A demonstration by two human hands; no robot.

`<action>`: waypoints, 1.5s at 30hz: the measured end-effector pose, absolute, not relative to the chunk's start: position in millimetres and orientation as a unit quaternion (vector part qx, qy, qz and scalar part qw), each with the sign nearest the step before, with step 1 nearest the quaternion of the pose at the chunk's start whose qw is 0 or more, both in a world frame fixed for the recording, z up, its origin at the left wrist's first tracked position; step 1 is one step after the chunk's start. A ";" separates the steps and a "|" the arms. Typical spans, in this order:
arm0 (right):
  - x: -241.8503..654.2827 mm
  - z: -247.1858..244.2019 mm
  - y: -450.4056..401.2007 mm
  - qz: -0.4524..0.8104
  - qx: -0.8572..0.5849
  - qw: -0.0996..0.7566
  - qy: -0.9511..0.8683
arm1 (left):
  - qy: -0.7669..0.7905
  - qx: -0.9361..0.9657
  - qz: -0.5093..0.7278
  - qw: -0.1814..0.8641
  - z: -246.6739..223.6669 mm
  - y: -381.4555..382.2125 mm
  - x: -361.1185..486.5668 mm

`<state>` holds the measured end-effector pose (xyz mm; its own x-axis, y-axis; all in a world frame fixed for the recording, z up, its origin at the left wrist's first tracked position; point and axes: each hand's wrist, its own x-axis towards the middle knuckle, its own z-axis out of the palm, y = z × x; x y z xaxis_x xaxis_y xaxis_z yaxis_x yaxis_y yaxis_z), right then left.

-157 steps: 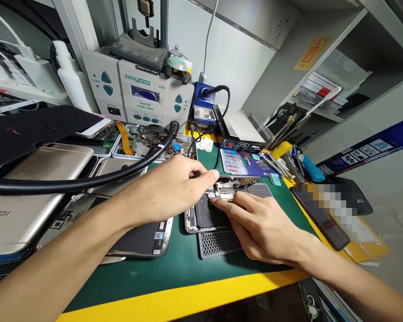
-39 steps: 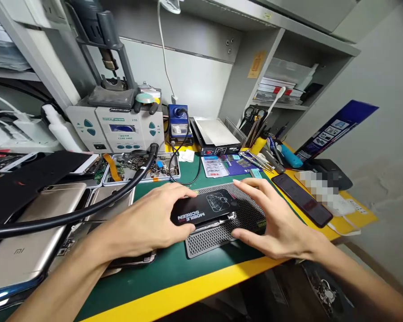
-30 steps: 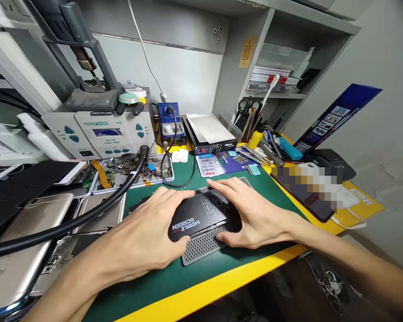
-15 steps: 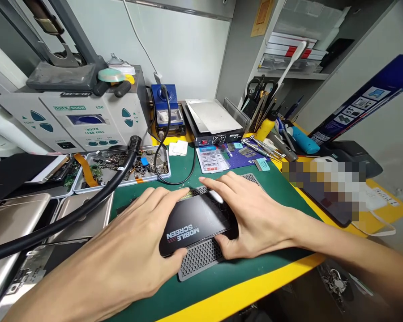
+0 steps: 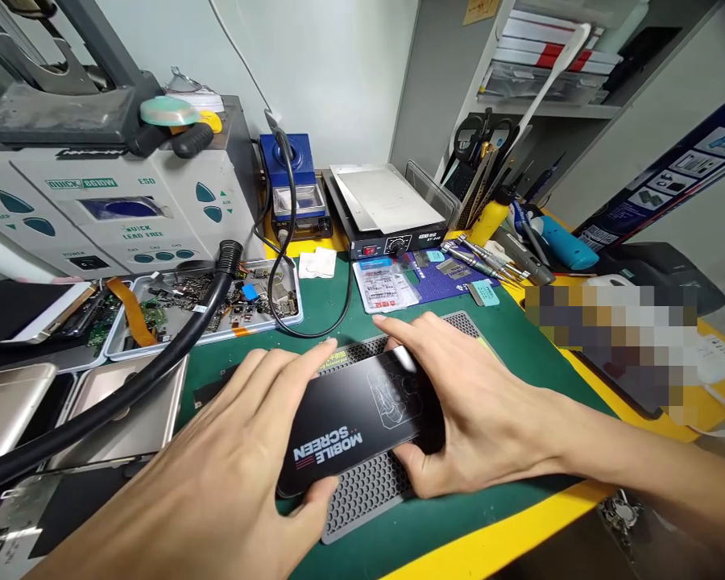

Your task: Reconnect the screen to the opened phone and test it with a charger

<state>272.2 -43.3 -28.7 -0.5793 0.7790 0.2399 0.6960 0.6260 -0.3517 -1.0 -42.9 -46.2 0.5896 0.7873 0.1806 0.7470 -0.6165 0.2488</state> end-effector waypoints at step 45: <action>275.8 -36.5 -45.7 0.044 -0.380 0.259 -0.887 | 0.389 0.898 0.183 0.090 -39.4 -36.1 5.7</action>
<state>275.8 -45.7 -36.5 -0.5759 0.6975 0.4264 0.6517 0.7066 -0.2758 5.7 -36.1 -39.4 0.6295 0.7324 0.2594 0.6666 -0.6806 0.3041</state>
